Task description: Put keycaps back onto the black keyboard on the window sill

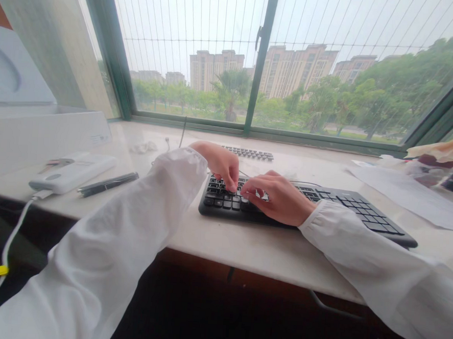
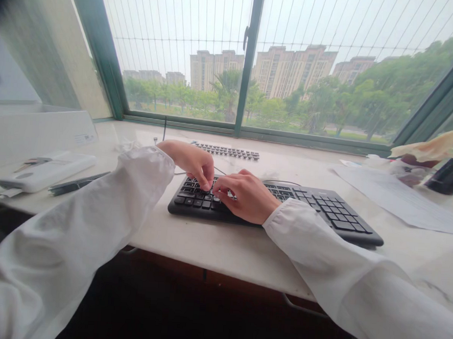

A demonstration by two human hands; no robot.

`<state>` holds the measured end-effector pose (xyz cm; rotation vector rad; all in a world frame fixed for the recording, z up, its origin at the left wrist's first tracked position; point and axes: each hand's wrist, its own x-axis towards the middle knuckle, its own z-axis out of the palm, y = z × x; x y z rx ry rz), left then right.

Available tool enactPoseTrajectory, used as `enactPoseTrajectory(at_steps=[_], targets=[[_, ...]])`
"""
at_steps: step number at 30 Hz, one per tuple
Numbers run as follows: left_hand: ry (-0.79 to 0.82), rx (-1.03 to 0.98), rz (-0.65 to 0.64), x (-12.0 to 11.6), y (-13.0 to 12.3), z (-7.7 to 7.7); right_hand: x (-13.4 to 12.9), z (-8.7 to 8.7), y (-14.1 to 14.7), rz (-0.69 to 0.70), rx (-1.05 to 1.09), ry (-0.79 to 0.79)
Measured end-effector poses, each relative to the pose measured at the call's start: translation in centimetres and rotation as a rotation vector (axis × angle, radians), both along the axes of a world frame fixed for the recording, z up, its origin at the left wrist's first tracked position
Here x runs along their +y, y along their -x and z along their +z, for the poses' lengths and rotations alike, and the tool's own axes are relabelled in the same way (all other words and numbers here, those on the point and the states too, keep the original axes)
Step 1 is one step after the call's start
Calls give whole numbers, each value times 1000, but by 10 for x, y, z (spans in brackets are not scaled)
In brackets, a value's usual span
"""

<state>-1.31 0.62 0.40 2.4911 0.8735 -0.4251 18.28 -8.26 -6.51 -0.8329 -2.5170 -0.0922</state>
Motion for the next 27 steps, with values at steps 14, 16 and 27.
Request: enactPoseTrajectory(at_steps=[14, 16, 27], targets=[[34, -17, 45, 3, 2, -2, -7, 1, 3, 14, 21, -1], [39, -22, 44, 3, 2, -2, -6, 1, 3, 16, 22, 2], [85, -46, 61, 9, 3, -7, -10, 4, 2, -12, 15, 26]])
